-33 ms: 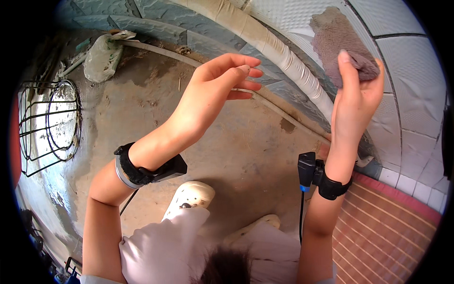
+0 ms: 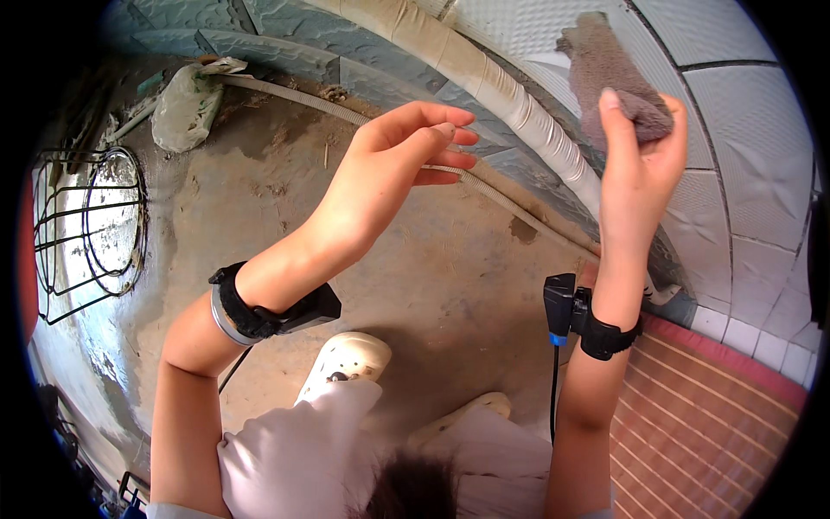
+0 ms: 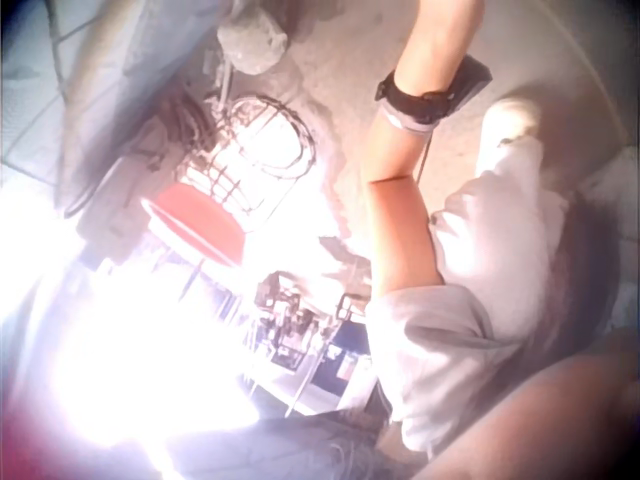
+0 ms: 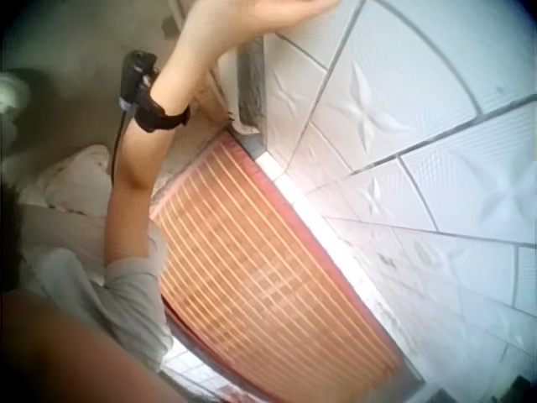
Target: The person wipes the exterior of an air conditioning unit and its connected pipes with a cloth, periodically rinsing and wringing the cloth in a bucket of water.
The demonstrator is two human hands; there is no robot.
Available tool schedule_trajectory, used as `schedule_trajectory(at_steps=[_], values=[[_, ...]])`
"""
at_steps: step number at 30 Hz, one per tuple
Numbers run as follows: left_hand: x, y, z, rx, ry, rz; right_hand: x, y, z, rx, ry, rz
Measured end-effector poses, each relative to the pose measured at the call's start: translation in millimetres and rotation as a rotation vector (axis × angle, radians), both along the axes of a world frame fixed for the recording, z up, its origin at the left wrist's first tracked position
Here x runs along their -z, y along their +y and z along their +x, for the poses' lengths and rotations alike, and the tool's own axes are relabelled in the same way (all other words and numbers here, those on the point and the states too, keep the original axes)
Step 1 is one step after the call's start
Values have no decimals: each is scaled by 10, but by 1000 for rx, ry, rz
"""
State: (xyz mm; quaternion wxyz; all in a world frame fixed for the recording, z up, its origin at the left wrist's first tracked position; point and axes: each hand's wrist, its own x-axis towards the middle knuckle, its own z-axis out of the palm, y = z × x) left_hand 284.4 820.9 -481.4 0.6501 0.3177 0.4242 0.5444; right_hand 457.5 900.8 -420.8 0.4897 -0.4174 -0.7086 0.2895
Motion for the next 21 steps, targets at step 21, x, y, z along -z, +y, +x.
schedule_trajectory(at_steps=[21], values=[[177, -150, 138, -80, -188, -15, 609, -203, -290, -92, -630, 539]])
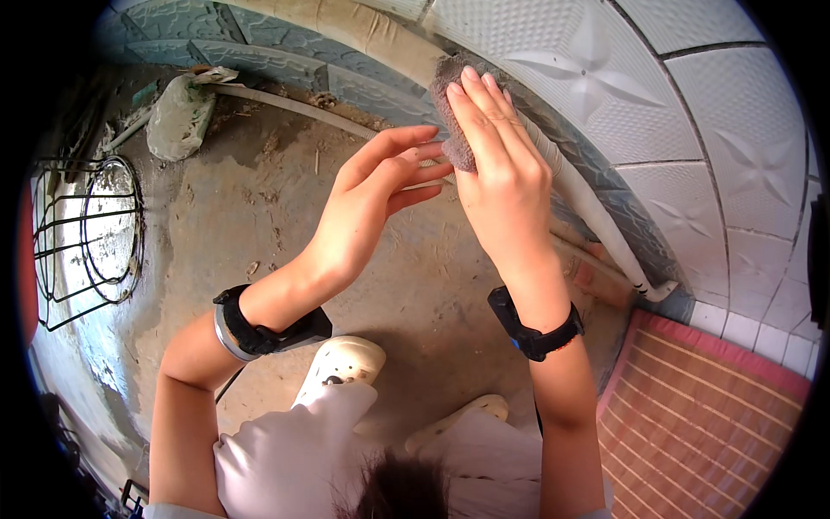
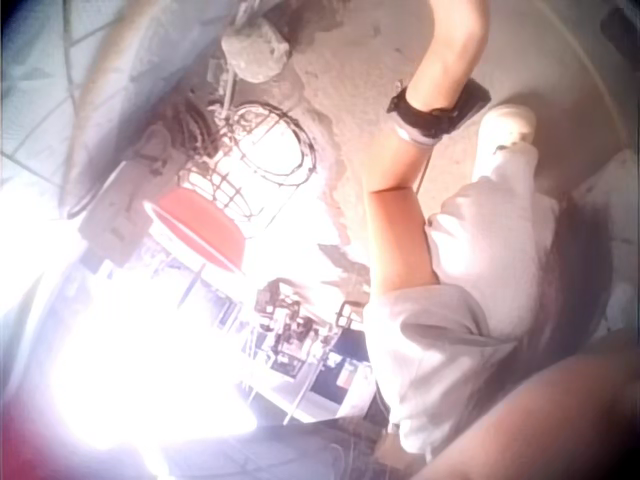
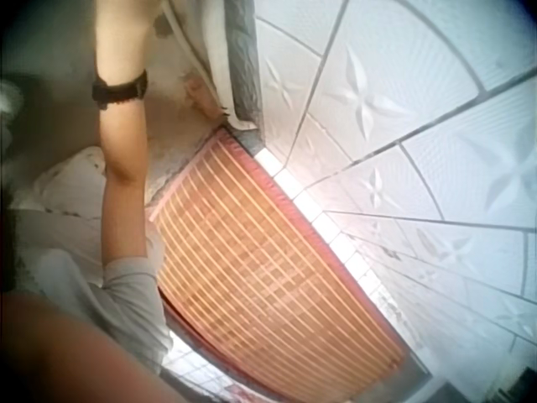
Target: The person wipes the exterior of an air conditioning unit and its connected pipes with a cloth, periodically rinsing and wringing the cloth in a bucket of water.
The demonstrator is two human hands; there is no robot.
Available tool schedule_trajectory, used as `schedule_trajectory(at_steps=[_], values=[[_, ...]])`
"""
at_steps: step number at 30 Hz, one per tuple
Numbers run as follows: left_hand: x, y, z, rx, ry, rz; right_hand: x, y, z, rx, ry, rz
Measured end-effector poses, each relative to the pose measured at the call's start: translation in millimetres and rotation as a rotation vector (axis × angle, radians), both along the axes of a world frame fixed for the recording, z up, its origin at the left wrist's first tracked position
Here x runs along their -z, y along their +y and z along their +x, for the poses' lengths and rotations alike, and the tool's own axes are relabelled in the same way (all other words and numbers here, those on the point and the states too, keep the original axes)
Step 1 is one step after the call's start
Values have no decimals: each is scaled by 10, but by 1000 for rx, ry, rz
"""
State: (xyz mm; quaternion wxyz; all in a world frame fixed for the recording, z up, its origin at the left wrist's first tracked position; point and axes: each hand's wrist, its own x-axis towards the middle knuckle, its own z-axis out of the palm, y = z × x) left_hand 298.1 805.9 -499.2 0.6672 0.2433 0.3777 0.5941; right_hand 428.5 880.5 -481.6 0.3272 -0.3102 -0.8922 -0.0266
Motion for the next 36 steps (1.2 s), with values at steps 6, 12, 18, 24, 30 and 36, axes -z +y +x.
schedule_trajectory(at_steps=[6, 12, 18, 24, 30, 36], values=[[122, -123, 19, -214, 233, 39, 0, -138, -36, -3, 35, -67], [104, -178, 24, -275, 396, 152, 250, -381, -11, -22, 273, -574], [-204, -23, -143, -342, 527, 299, -123, -338, -30, 6, 799, -1092], [-475, 430, -271, -439, 583, 630, -510, 78, -9, -221, 1047, -1136], [-790, 691, -299, -376, 558, 696, -562, 349, -254, -59, 615, -471], [-487, 701, -375, -400, 1099, 691, -173, 324, -430, -101, 295, -156]])
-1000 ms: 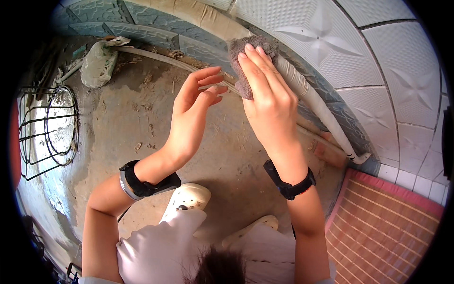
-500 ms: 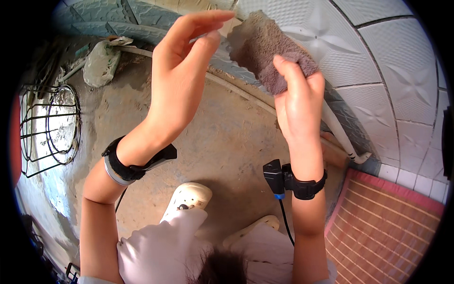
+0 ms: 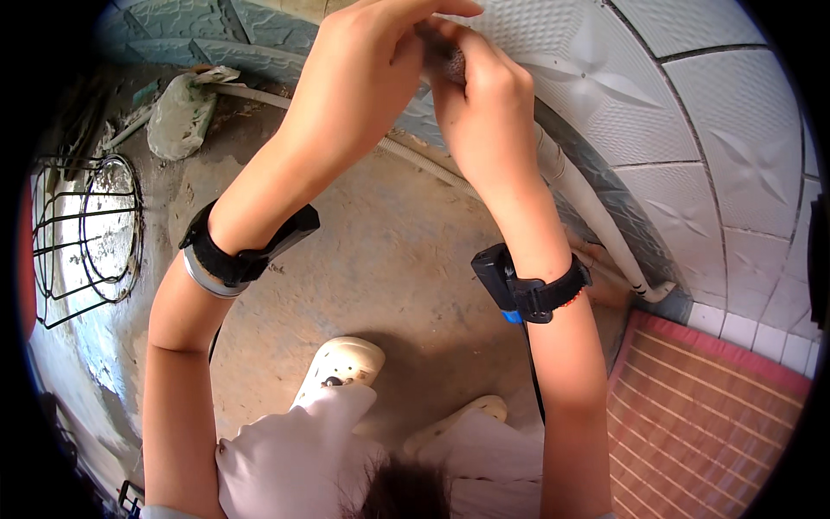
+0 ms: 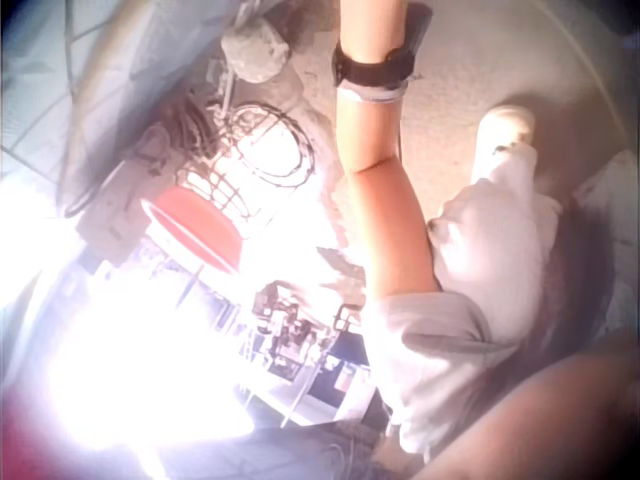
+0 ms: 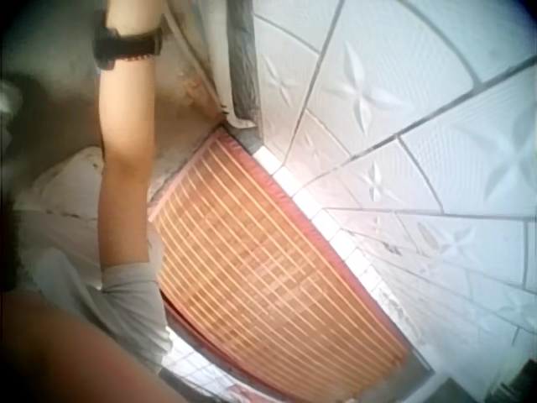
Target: The person wipes the exterior of an air conditioning unit and its connected pipes with a cloth, periodically rinsing and wringing the cloth in a bucket of water.
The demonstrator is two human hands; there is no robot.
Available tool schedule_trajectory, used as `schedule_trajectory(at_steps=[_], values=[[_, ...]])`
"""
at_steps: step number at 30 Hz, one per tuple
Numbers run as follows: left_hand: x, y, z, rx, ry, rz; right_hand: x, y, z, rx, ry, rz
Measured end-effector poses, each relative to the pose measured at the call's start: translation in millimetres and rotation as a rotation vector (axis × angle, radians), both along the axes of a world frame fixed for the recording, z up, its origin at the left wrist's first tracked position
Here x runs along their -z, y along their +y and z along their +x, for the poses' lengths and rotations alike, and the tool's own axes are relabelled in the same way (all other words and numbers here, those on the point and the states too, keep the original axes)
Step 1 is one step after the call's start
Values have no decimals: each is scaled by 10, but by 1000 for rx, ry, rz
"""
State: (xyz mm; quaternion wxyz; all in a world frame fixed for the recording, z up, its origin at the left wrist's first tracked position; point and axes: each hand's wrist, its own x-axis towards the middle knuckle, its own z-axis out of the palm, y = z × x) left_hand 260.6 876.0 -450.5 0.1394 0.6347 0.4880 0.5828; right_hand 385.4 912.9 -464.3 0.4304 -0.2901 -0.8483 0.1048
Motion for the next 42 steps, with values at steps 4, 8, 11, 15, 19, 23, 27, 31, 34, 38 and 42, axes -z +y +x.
schedule_trajectory(at_steps=[4, 8, 11, 15, 19, 23, 27, 31, 34, 38, 42], values=[[227, -143, -82, -54, 329, 96, 70, -82, -17, 1, -26, 76], [373, -187, -108, -75, 427, 259, 121, -179, 19, 26, -141, 172], [414, -252, -132, -88, 475, 289, 172, -258, 19, 31, -147, 221], [472, -461, -132, -75, 519, 196, 329, -501, 39, -25, -130, -57], [500, -623, -103, 59, 479, -74, 564, -633, 89, -65, -14, -283], [222, -504, -150, 15, 534, 137, 319, -585, 14, -91, 185, -245], [-276, -309, -202, -119, 574, 334, -287, -253, -62, -104, 217, 41], [-371, -6, -261, -104, 434, 530, -431, 95, -193, -168, 215, 131], [-136, 107, -303, -88, 416, 355, -229, 184, -235, -151, 183, 78], [174, 21, -423, -195, 485, 219, -35, 101, -308, -133, -47, -41], [312, -153, -383, -225, 437, 289, 102, -45, -345, -40, -91, 211]])
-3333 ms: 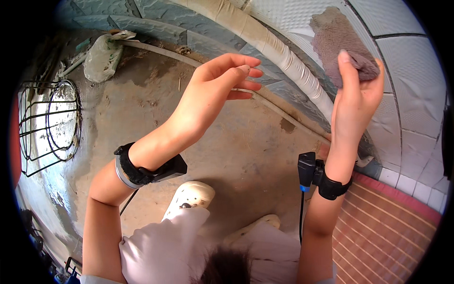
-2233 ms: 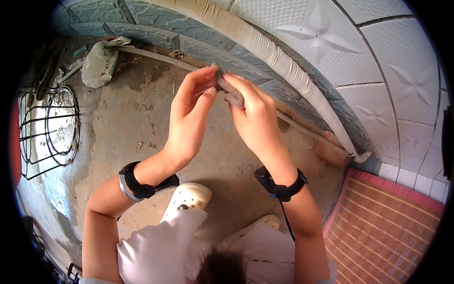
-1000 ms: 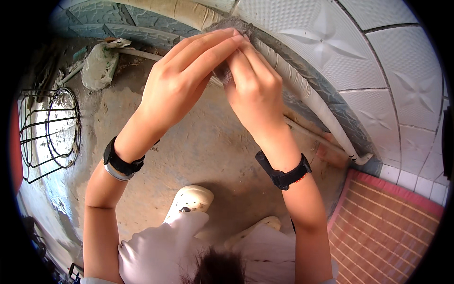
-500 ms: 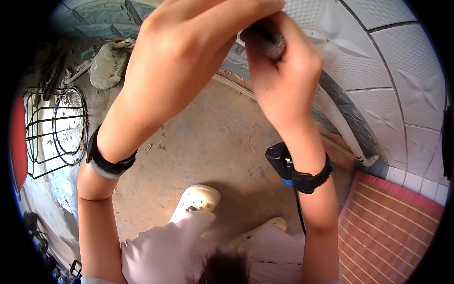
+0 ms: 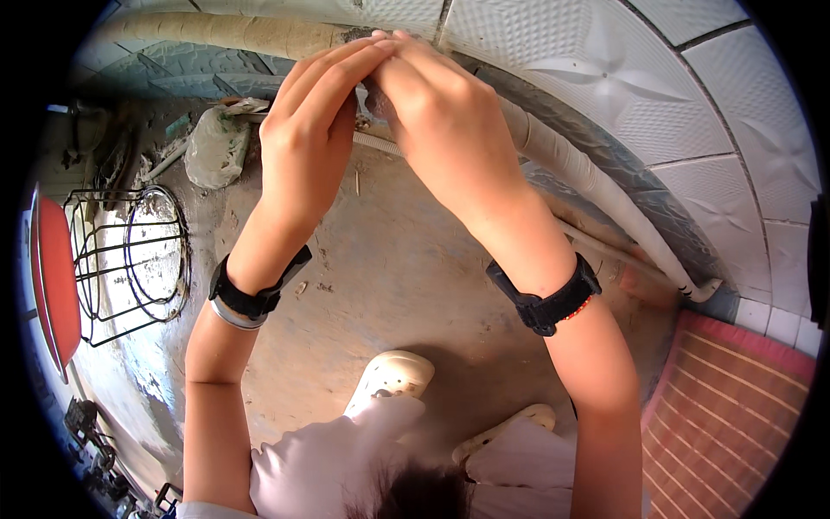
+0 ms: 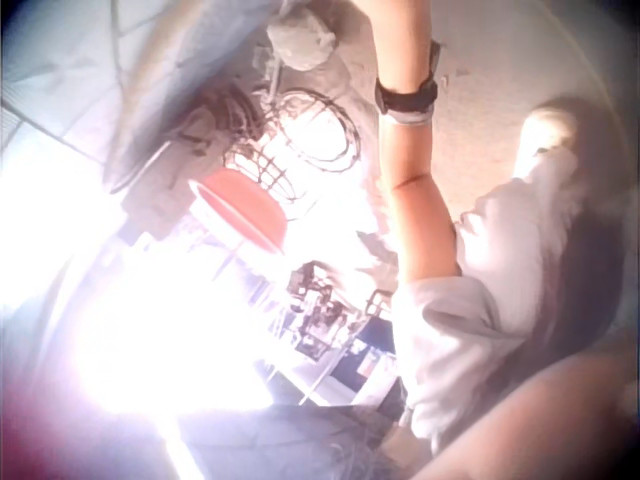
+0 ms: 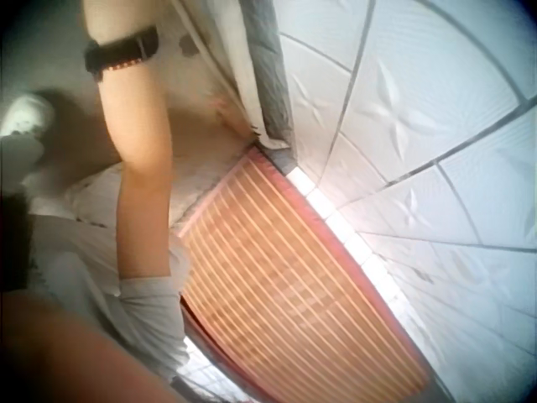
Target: The person wipes the exterior of an air conditioning unit and its connected pipes with a cloth, periodically rinsing and wringing the cloth in a bucket of water.
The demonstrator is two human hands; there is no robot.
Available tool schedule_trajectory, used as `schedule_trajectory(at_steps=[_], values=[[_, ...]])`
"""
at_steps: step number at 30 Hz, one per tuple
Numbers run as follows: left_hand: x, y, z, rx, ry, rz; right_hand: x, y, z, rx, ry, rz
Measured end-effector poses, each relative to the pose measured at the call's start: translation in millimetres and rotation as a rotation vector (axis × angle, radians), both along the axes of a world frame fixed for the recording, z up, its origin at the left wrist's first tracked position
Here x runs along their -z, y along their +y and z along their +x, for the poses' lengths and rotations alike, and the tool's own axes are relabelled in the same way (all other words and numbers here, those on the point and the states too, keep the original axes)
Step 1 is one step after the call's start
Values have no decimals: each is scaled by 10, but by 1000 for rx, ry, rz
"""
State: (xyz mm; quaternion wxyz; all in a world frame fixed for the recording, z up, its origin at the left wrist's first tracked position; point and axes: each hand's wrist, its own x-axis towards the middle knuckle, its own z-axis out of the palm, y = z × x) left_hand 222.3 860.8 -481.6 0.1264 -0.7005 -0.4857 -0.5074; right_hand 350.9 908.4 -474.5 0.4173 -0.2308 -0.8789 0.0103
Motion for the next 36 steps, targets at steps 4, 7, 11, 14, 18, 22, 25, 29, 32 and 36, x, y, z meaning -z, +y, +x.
schedule_trajectory(at_steps=[4, 7, 11, 14, 18, 22, 25, 29, 32, 36], values=[[62, -116, 16, -19, 11, 53, 55, -162, -32, 32, 44, 91], [49, -190, 24, -13, -18, 16, 82, -200, -29, 13, 70, 75], [16, -316, 46, -13, -1, -76, 64, -388, 22, -38, 78, -247], [-16, -366, 48, 1, 11, -134, 73, -442, 27, -115, 192, -403], [-356, -274, -13, 19, 89, 0, -308, -409, 11, -187, 245, -535], [-603, -1, -153, 25, 10, 154, -586, -91, -156, -214, 277, -228], [-523, 244, -275, 34, 136, 203, -524, 163, -209, -138, 206, -65], [-133, 193, -358, -26, 102, 48, -197, 168, -292, -43, 27, -213], [79, 53, -307, -91, 54, 34, -71, 52, -308, -3, 26, 69], [172, -39, -296, -104, 57, 68, -22, -60, -329, 57, 10, 178]])
